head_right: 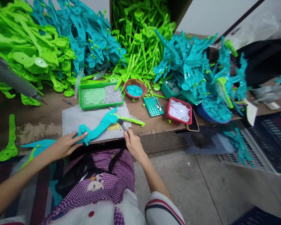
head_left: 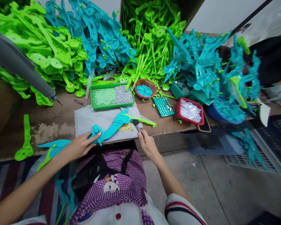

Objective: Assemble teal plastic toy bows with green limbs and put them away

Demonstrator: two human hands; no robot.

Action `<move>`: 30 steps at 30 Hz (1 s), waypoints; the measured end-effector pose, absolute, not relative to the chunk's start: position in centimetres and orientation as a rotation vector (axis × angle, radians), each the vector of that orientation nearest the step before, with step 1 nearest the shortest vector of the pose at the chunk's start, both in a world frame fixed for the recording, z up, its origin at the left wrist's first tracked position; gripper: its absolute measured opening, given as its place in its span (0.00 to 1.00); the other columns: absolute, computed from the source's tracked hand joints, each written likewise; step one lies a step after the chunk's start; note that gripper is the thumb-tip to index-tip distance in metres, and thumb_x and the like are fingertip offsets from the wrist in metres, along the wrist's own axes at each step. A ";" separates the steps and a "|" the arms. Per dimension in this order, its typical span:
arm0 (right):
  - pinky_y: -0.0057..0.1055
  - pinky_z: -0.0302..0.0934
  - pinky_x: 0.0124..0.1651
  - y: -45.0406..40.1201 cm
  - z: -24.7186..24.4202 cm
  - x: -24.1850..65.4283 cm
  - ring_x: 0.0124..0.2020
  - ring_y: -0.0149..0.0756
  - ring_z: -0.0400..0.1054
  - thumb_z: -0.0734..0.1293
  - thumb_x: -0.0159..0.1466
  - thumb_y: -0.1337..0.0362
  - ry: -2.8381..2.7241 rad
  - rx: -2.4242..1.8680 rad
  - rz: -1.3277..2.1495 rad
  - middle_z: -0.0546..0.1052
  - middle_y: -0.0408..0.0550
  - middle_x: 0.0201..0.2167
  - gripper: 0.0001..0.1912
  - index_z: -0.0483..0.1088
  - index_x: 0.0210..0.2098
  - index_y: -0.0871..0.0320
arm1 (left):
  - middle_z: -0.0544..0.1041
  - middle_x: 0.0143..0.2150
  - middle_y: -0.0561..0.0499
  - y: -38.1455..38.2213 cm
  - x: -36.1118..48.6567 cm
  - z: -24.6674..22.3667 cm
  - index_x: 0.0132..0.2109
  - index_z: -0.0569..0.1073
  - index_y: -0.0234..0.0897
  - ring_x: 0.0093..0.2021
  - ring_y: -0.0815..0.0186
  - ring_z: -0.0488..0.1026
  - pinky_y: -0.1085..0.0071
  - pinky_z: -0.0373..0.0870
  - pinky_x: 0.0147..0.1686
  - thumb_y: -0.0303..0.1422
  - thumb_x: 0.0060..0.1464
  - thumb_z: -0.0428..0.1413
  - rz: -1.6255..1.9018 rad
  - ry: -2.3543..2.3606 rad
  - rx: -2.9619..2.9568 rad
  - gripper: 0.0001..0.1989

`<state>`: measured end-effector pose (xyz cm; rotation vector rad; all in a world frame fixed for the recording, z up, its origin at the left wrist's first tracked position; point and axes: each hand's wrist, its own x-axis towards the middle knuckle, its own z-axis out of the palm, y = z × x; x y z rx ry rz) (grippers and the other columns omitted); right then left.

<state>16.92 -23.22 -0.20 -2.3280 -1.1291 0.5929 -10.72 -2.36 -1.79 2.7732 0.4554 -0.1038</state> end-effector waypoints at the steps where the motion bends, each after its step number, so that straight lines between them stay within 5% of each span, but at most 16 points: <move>1: 0.29 0.53 0.31 -23.0 0.1 17.0 0.26 0.40 0.69 0.49 0.69 0.52 -1.121 -2.347 0.551 0.71 0.45 0.22 0.18 0.65 0.39 0.54 | 0.71 0.50 0.40 -2.4 -10.7 -1.8 0.69 0.59 0.48 0.42 0.58 0.74 0.61 0.73 0.44 0.41 0.67 0.45 -0.101 0.457 2.777 0.25; 7: 0.28 0.47 0.29 -21.8 0.3 17.3 0.24 0.38 0.66 0.52 0.69 0.55 -1.194 -2.473 0.680 0.68 0.43 0.20 0.14 0.64 0.35 0.54 | 0.72 0.49 0.40 -2.3 -10.5 -1.7 0.68 0.62 0.46 0.43 0.58 0.75 0.61 0.74 0.45 0.41 0.66 0.46 -0.071 0.465 2.751 0.25; 20: 0.29 0.52 0.30 -23.6 0.4 18.6 0.23 0.35 0.60 0.45 0.68 0.45 -0.902 -2.252 0.544 0.64 0.40 0.18 0.25 0.62 0.29 0.52 | 0.73 0.47 0.41 -2.3 -10.6 -1.8 0.68 0.61 0.49 0.39 0.58 0.75 0.63 0.74 0.42 0.41 0.66 0.46 -0.092 0.482 2.808 0.25; 23: 0.30 0.52 0.31 -22.9 0.8 19.0 0.24 0.37 0.64 0.44 0.70 0.49 -0.911 -2.414 0.371 0.67 0.43 0.20 0.25 0.64 0.31 0.53 | 0.73 0.47 0.41 -2.3 -10.6 -1.7 0.68 0.61 0.48 0.39 0.57 0.75 0.62 0.73 0.42 0.41 0.66 0.45 -0.092 0.459 2.807 0.25; 30: 0.31 0.53 0.33 -21.5 0.6 19.8 0.30 0.42 0.72 0.48 0.72 0.53 -1.146 -2.704 0.610 0.77 0.52 0.28 0.23 0.69 0.39 0.56 | 0.73 0.47 0.40 -2.0 -10.8 -2.3 0.66 0.65 0.47 0.38 0.58 0.75 0.64 0.73 0.41 0.44 0.66 0.43 -0.027 0.470 2.810 0.25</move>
